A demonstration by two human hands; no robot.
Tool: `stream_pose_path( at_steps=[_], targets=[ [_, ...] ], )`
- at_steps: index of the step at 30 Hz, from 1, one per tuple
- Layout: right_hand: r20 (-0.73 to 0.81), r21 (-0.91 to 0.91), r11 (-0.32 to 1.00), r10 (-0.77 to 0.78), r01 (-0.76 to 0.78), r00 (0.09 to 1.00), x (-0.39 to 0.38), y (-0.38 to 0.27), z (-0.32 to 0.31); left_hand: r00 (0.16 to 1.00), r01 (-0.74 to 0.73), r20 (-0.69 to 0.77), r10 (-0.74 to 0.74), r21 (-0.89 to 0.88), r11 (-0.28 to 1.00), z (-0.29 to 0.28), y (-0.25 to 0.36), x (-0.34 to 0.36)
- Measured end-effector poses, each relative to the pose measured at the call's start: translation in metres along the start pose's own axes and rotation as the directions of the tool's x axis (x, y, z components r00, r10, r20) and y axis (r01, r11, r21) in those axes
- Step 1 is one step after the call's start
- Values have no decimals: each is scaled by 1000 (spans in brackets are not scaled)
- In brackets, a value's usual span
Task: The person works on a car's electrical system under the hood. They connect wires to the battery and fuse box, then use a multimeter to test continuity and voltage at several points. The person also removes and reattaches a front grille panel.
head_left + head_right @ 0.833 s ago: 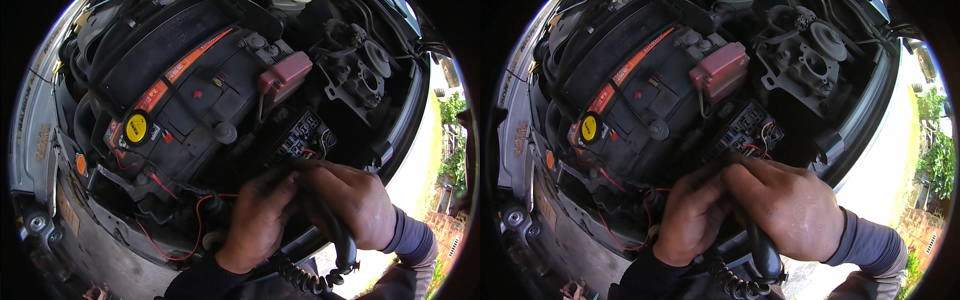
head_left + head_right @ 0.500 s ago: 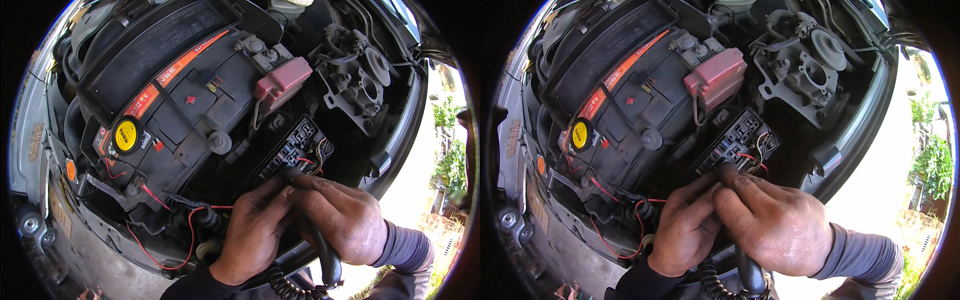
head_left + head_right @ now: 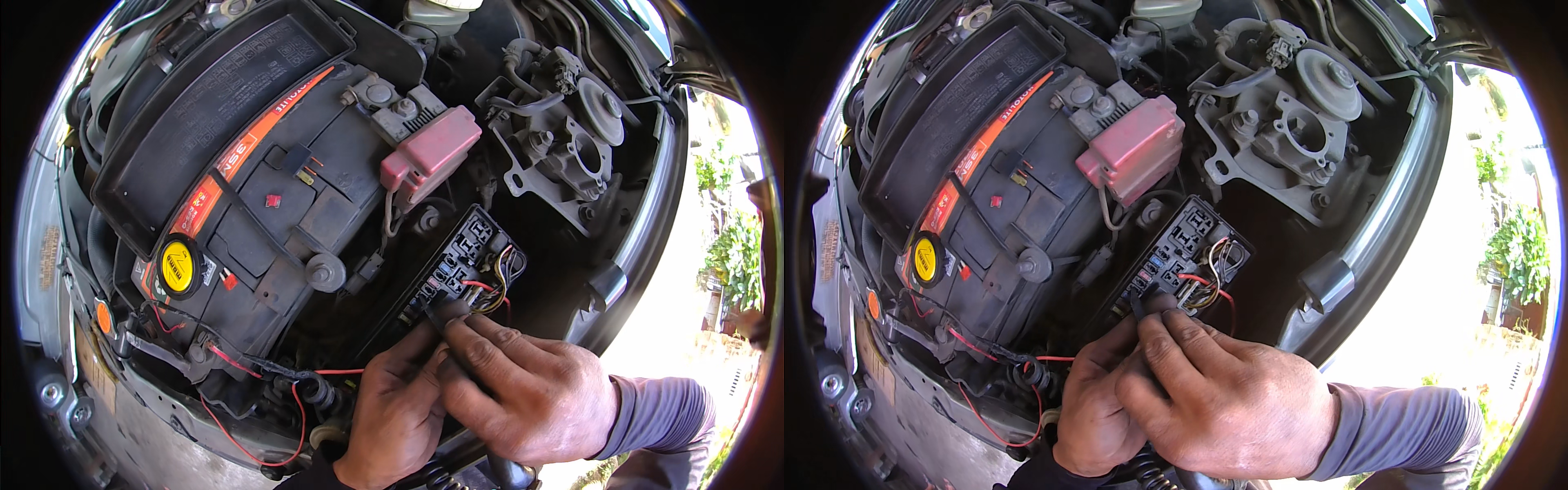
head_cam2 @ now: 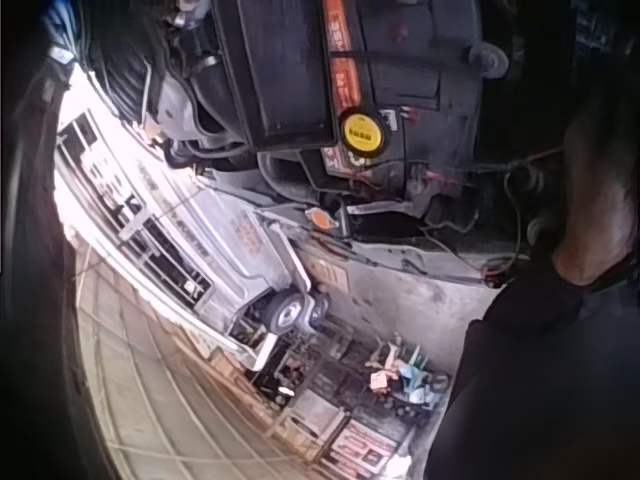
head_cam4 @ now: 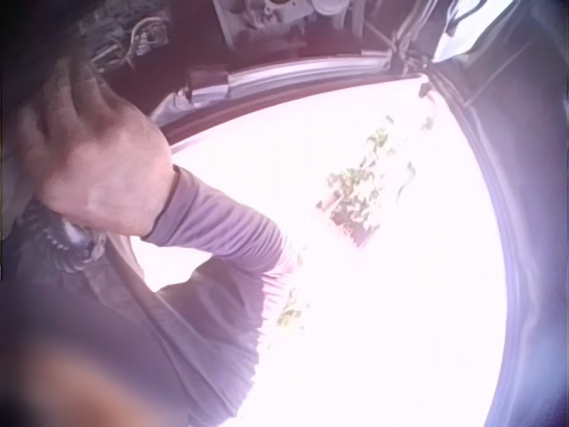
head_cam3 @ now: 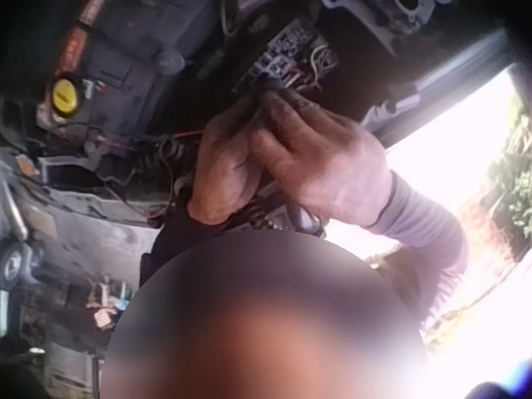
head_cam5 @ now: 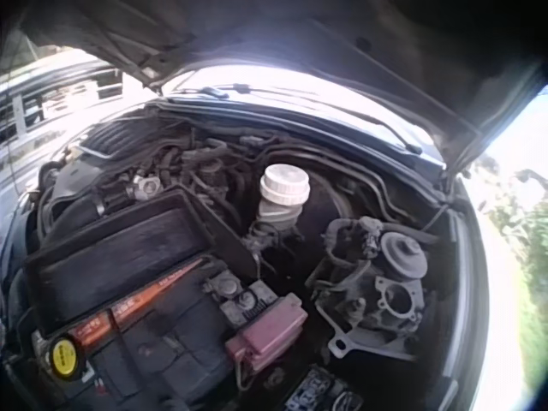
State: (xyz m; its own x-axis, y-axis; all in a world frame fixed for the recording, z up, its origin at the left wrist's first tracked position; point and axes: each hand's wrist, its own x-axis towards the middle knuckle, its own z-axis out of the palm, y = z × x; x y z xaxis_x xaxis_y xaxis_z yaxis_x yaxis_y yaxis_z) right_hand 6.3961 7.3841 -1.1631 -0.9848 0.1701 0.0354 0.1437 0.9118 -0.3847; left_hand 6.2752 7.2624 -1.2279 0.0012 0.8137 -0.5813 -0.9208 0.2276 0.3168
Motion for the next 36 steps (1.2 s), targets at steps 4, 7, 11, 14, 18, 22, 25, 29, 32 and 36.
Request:
stream_pose_path(
  at_steps=[4, 7, 11, 14, 18, 22, 25, 29, 32, 36],
  targets=[
    [23, 3, 1000, -12, 12, 1000, -1, 4, -7, 999, 20, -39, -18, 58, 998, 2, -2, 2],
    [69, 17, 1000, 1, -2, 998, -1, 5, -9, 999, 9, -44, -5, 89, 996, 5, -2, 3],
    [69, -22, 1000, -3, 4, 998, -1, 8, -4, 982, 54, -184, -39, 77, 996, 9, -1, 3],
    [-103, -107, 994, -18, 7, 995, -1, 7, 6, 988, 16, -151, 3, 125, 992, 13, 0, 3],
    [-357, -220, 975, -108, 29, 928, -4, 4, 22, 988, 42, -152, -20, 141, 989, 8, 4, -3],
    [-294, -117, 993, -22, -13, 956, -12, 5, 29, 986, 33, -165, -17, 94, 995, 11, 7, -4],
    [-286, -97, 995, 4, -33, 958, -23, 15, 26, 994, 28, -102, -23, 47, 998, 26, 4, 5],
    [-302, -114, 993, -1, -35, 953, -19, 8, 30, 947, 108, -269, -178, -256, 961, 18, 6, -2],
    [-261, -103, 994, 10, -38, 965, -17, 8, 27, 993, -14, -117, 16, 19, 1000, 17, 4, 0],
    [-268, -78, 995, 37, -60, 963, -16, 11, 20, 992, -45, -114, 46, 18, 999, 15, -1, 5]
  ],
)
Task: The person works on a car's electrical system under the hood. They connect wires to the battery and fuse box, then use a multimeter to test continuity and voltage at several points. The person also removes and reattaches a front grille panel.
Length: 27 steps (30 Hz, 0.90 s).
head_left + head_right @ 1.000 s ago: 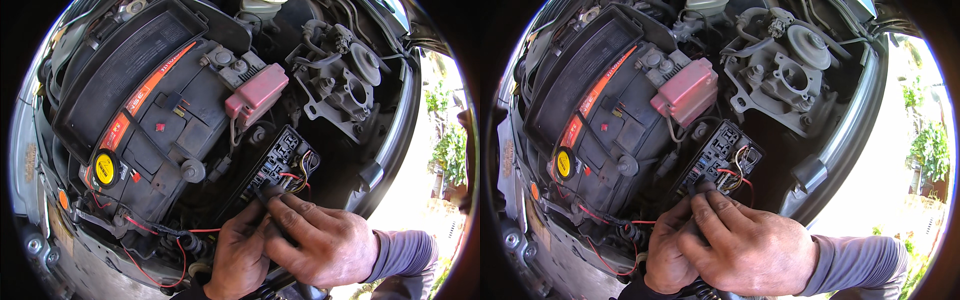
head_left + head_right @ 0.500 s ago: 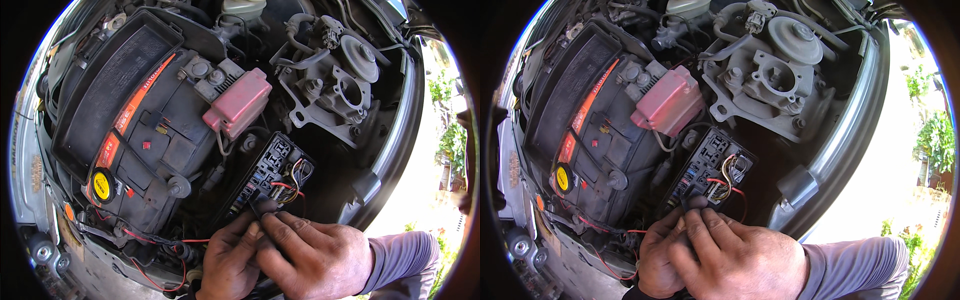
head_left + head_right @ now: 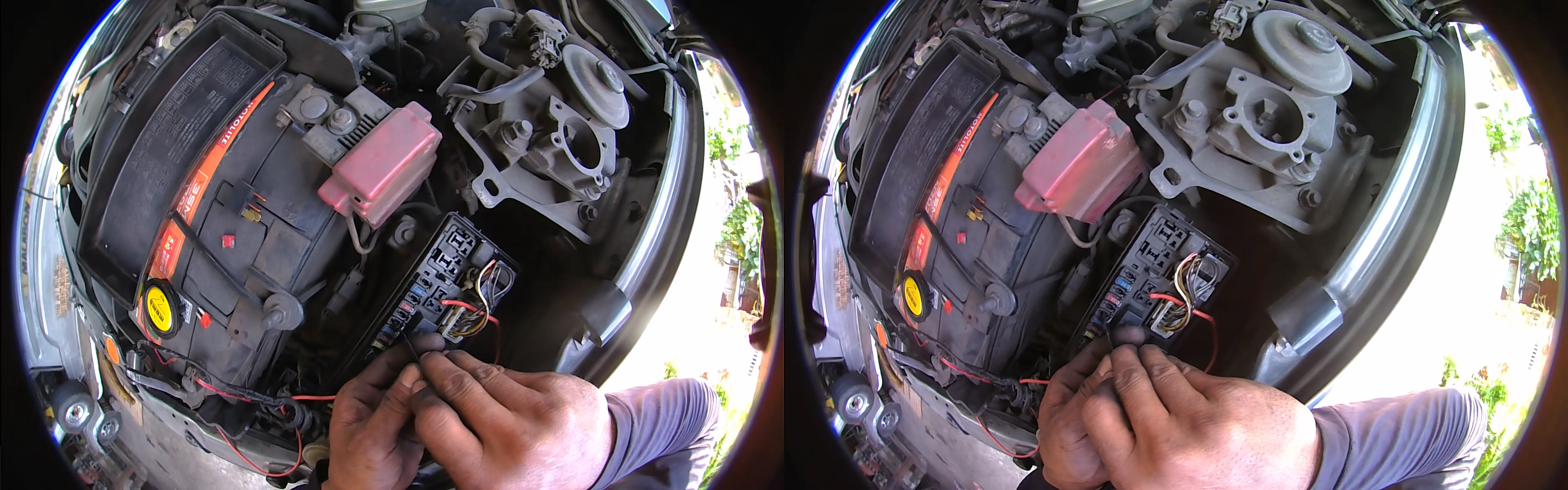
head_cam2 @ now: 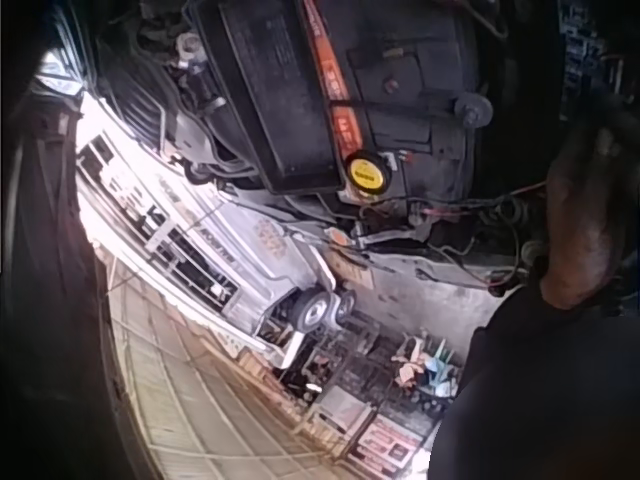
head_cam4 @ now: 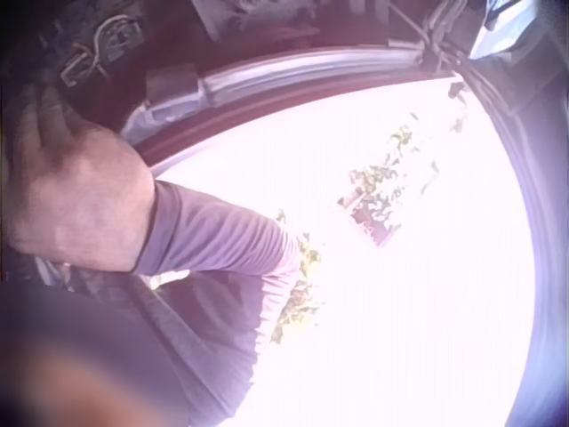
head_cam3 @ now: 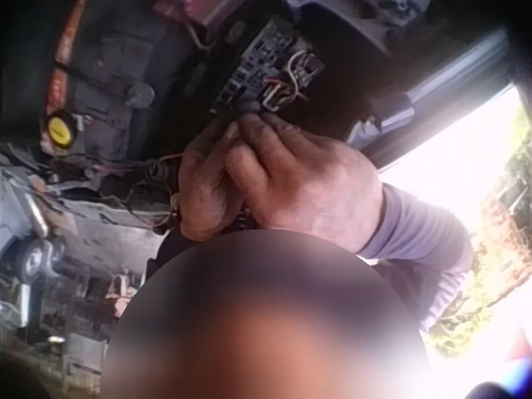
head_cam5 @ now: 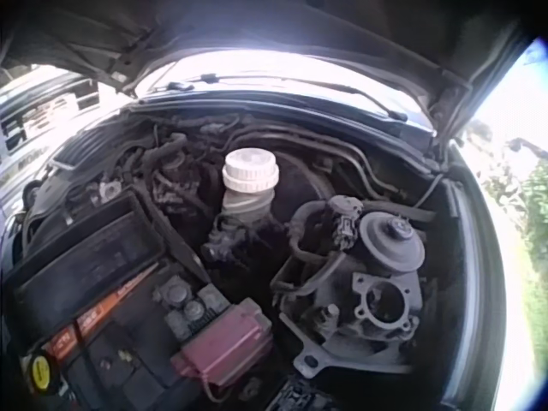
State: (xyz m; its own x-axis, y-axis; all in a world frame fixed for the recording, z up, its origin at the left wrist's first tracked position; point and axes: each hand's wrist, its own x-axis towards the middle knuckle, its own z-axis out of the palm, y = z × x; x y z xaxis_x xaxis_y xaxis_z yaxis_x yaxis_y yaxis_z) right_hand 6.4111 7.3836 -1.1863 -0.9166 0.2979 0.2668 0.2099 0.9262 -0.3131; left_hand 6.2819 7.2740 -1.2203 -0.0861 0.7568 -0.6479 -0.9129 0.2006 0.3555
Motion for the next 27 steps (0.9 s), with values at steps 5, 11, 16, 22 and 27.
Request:
stream_pose_path(
  at_steps=[5, 11, 16, 22, 27],
  targets=[
    [118, 118, 991, 49, -63, 992, -2, 6, -7, 973, 123, -171, -157, -192, 974, 0, -5, 6],
    [57, 69, 997, -37, 33, 998, -2, 5, 0, 997, 0, 71, 6, -95, 995, -14, -8, 0],
    [44, 64, 997, -47, 44, 998, 4, 9, -4, 999, -12, 30, 13, -34, 999, -8, -16, 2],
    [77, 38, 994, -102, 100, 992, 10, 8, -9, 1000, 6, 20, -5, -47, 999, -9, -16, 1],
    [53, -27, 992, -121, 122, 991, 6, 2, 1, 997, 49, 72, -37, -162, 986, -13, -15, 2]
  ],
)
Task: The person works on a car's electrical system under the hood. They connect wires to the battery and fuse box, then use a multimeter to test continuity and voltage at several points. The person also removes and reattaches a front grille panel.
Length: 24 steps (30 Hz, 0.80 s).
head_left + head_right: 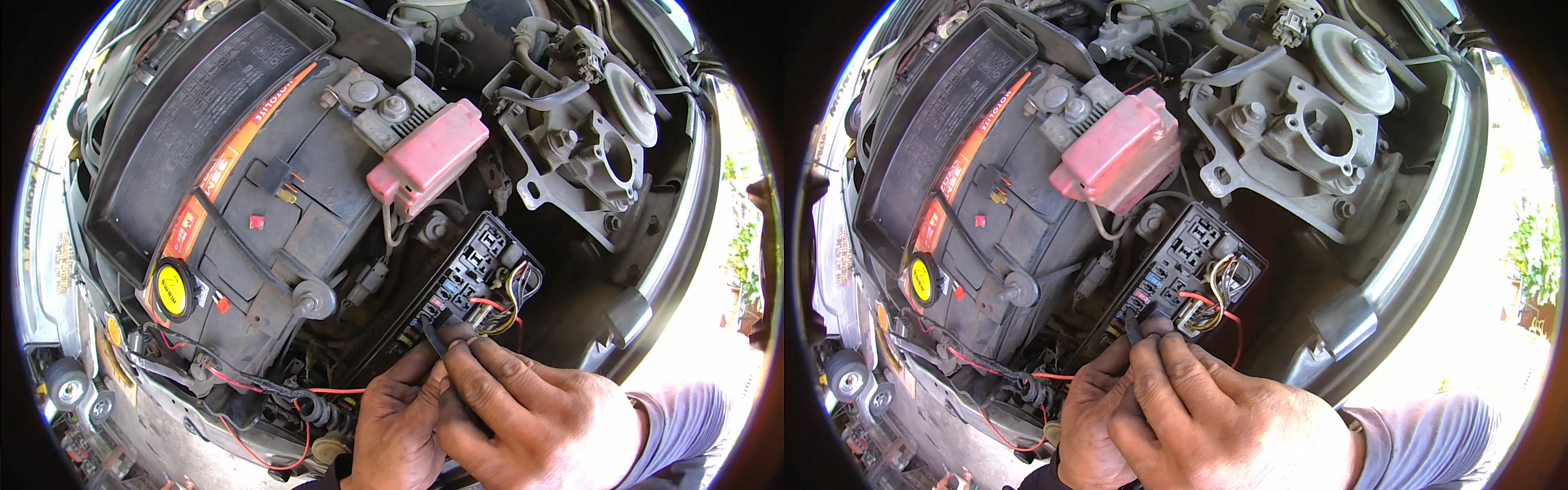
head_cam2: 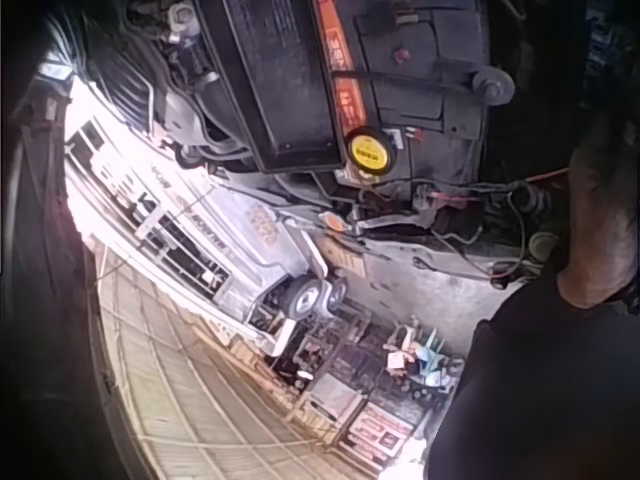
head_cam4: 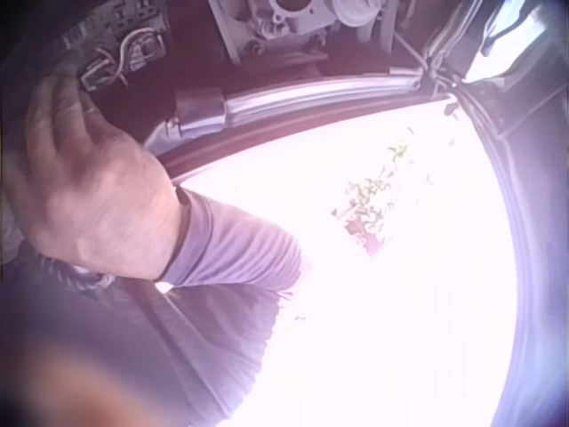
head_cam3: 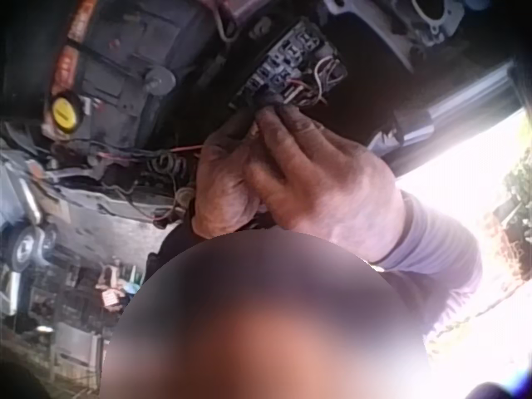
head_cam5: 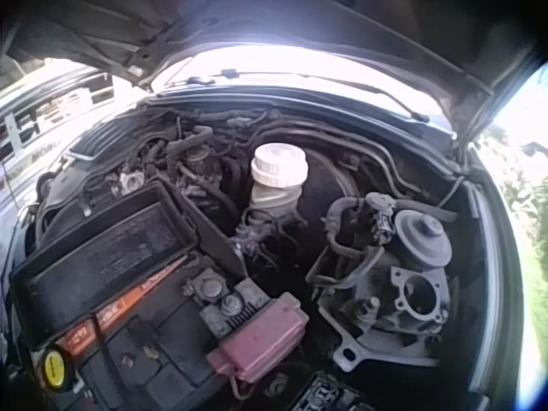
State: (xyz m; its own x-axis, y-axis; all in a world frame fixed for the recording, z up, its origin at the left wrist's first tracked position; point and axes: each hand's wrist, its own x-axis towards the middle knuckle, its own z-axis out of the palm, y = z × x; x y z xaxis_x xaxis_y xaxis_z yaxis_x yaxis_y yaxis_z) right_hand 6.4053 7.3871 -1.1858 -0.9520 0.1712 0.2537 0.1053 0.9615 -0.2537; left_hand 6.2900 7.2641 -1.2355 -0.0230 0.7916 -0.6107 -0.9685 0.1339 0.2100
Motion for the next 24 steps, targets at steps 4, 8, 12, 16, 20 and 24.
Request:
stream_pose_path(
  at_steps=[4, 8, 12, 16, 20, 24],
  targets=[
    [13, -41, 998, -52, 52, 999, -9, 7, 1, 998, -8, 66, 9, -9, 1000, -2, -4, 4],
    [52, -14, 999, -47, 48, 998, -7, 7, -4, 995, -15, 99, 21, -57, 998, -11, -5, 1],
    [105, 70, 998, -4, -3, 994, 1, 5, -12, 991, -17, 128, 31, -106, 994, -18, -3, -3],
    [120, 83, 996, -35, 25, 992, 4, 10, -17, 987, 8, 161, 11, -120, 993, -14, -4, 0],
    [151, 120, 992, -58, 40, 987, 3, 18, -16, 987, 21, 158, -7, -88, 996, -9, -5, 1],
    [96, -2, 987, -160, 161, 982, 5, 21, -15, 999, 20, 42, -16, -97, 995, -12, -1, -3]
  ],
)
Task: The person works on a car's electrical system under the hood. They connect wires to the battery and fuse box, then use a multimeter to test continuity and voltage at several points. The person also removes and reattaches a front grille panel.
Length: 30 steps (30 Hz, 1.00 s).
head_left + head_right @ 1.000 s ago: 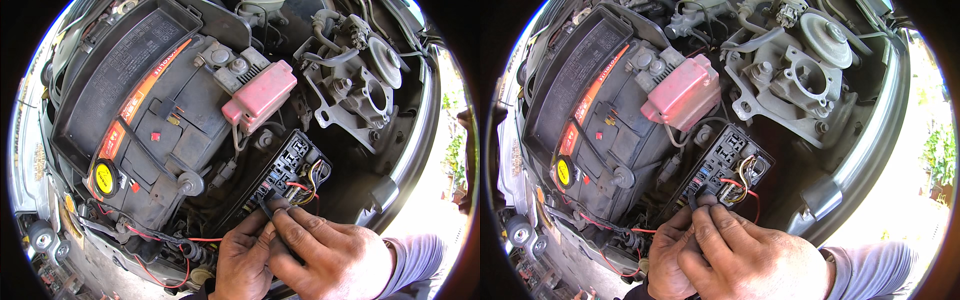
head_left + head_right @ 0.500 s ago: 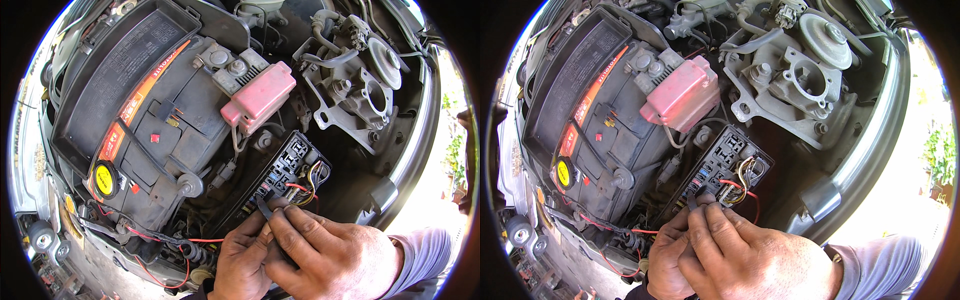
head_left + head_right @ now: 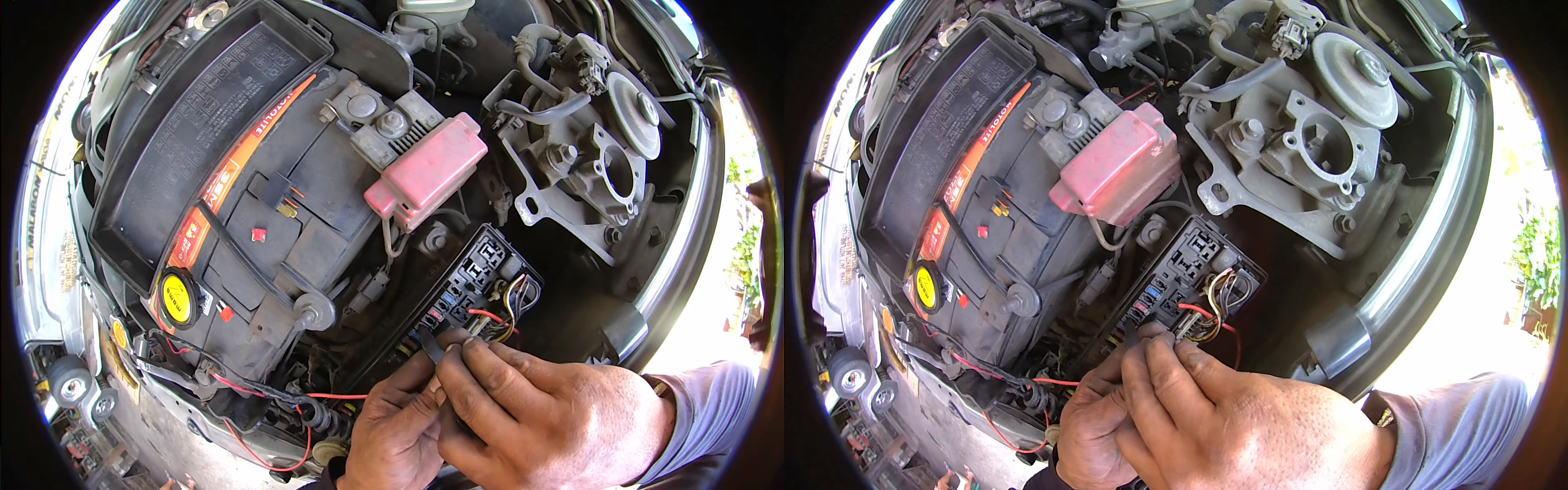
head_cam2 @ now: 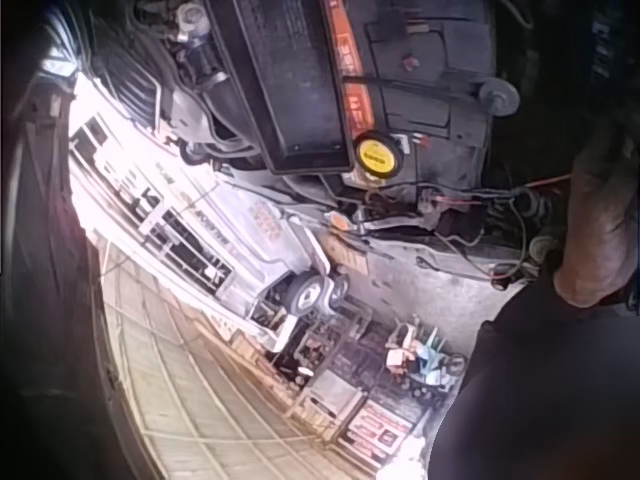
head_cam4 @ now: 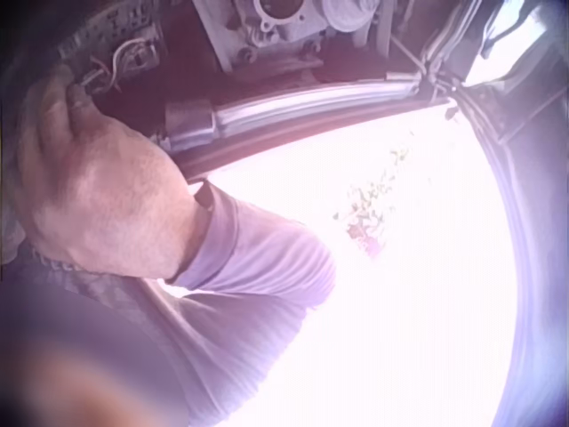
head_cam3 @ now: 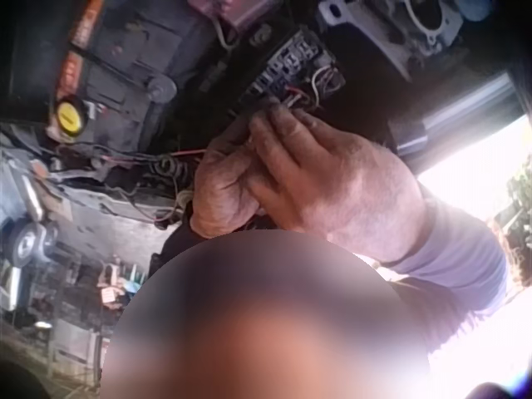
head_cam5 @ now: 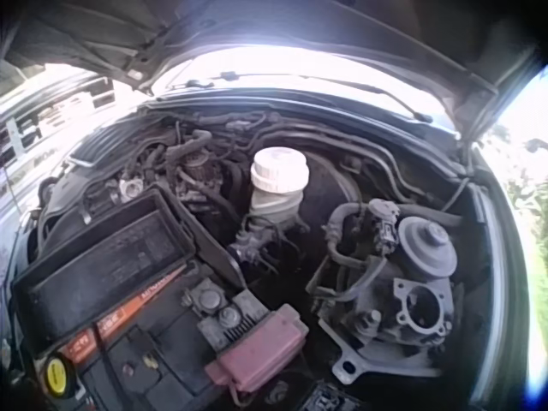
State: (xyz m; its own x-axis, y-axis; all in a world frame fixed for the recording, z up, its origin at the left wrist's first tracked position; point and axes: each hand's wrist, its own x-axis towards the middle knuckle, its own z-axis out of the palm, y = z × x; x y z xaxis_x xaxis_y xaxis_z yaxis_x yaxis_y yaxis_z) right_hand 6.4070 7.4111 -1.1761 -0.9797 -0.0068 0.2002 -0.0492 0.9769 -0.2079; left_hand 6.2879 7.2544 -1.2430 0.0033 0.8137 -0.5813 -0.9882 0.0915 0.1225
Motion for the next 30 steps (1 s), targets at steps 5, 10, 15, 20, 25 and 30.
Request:
stream_pose_path(
  at_steps=[5, 10, 15, 20, 25, 30],
  targets=[
    [100, 158, 983, 78, -93, 992, 3, 2, -5, 996, 23, 89, -23, 2, 1000, 8, 3, 4],
    [-3, 133, 988, 83, -82, 997, -2, 8, -8, 969, 102, -222, -112, -58, 993, 17, 5, 7],
    [7, 173, 975, 138, -137, 990, -5, 4, -2, 999, -42, 27, 39, 159, 986, 9, 10, -1],
    [-47, 167, 974, 162, -152, 986, -6, 1, 4, 997, -49, -48, 60, 207, 977, 5, 7, -3],
    [-129, 116, 981, 171, -156, 977, -9, 3, 6, 999, -25, -33, 32, 190, 981, 11, 3, 2],
    [-49, 147, 975, 175, -166, 983, -6, -1, 7, 994, -15, -104, 38, 214, 977, 11, 7, -3]
  ],
)
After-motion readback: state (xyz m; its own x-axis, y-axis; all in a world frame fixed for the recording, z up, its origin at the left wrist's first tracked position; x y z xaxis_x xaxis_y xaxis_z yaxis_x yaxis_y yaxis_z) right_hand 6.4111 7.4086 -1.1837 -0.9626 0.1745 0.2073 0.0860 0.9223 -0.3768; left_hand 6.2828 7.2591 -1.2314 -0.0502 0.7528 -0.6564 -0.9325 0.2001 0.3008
